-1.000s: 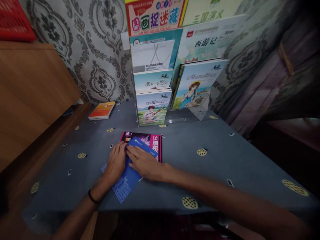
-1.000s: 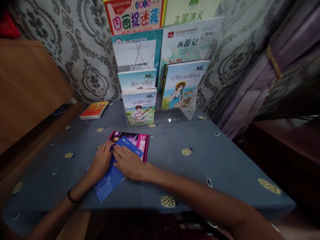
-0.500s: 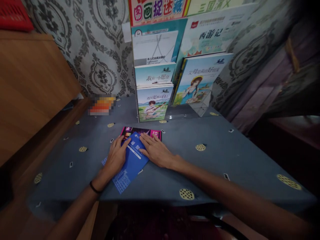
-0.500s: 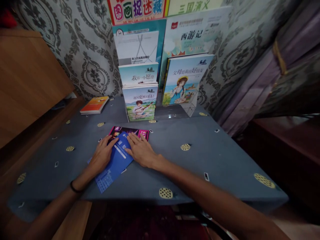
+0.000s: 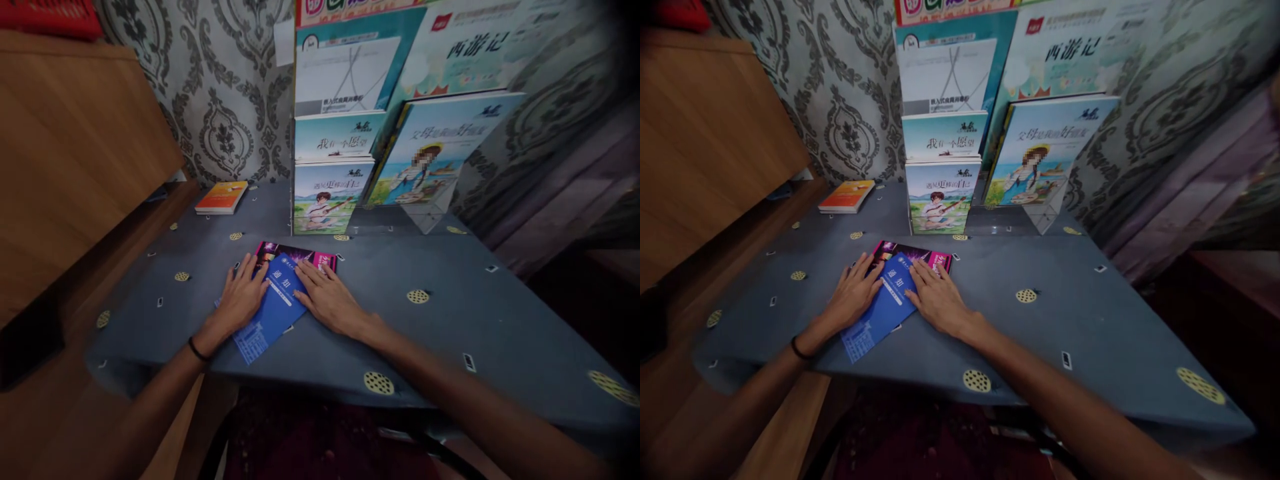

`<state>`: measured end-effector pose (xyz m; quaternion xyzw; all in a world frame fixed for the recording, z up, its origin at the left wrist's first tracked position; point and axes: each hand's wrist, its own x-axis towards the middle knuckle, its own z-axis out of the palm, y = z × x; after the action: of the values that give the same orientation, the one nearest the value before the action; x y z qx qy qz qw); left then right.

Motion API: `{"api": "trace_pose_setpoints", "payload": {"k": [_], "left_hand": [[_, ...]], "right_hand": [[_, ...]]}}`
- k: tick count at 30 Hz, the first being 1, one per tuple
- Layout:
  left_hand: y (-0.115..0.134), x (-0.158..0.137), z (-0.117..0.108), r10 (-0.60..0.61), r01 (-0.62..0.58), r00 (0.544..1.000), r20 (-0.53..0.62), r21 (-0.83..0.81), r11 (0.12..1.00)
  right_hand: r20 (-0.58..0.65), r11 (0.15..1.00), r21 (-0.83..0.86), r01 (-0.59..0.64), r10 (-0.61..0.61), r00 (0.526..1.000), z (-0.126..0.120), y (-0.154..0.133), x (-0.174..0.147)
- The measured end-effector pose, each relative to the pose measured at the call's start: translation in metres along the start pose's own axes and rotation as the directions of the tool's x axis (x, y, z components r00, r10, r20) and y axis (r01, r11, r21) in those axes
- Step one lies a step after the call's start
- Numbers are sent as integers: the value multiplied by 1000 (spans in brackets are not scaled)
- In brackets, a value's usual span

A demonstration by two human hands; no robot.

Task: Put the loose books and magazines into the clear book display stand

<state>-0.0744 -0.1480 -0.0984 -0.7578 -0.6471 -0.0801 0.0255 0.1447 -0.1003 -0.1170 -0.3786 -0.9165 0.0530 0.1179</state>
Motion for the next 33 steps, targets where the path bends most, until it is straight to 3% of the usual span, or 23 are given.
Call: {"api": "trace_pose_setpoints", "payload": {"k": [5,9,12,14,17,18,20,22,24,26,30,33], "left_hand": [[-23,-31,-11,-65,65,997,-46,12,998],[-35,-33,-24,-153,150,988,9,-252,956],[-41,-31,-28,-207,228,973,100,-545,807],[-41,-34,-28,-184,263,965,189,-693,671],[-31,-42,-30,-84,348,928,362,-764,543],[-26,-43,-31,-54,352,919,391,-752,558],[-18,-43,-34,-49,282,939,340,-679,678],[-13,-36,-35,-79,148,985,151,-524,839],[-13,-24,-30,-69,47,996,-53,-344,938],[-19,-12,-19,-22,-12,990,-138,-241,971],[-32,2,7,18,-30,996,-88,-144,989],[-34,2,13,14,-22,997,-82,-89,996]], "right_hand": [[-2,1000,28,10,-10,1000,4,3,1],[22,999,17,47,-48,999,1,7,3],[46,997,-17,73,-72,996,-5,7,11],[57,995,-50,86,-83,995,-9,6,22],[82,990,-89,108,-101,992,-14,0,47],[92,989,-97,115,-106,990,-16,-3,56],[113,986,-99,135,-124,986,-17,-11,72],[128,983,-81,166,-155,980,-16,-19,82],[133,983,-57,174,-165,977,-13,-25,88],[122,987,-32,155,-150,981,-8,-27,87],[55,998,4,67,-67,996,0,-20,76],[15,1000,17,2,-3,1000,1,-13,60]]}}
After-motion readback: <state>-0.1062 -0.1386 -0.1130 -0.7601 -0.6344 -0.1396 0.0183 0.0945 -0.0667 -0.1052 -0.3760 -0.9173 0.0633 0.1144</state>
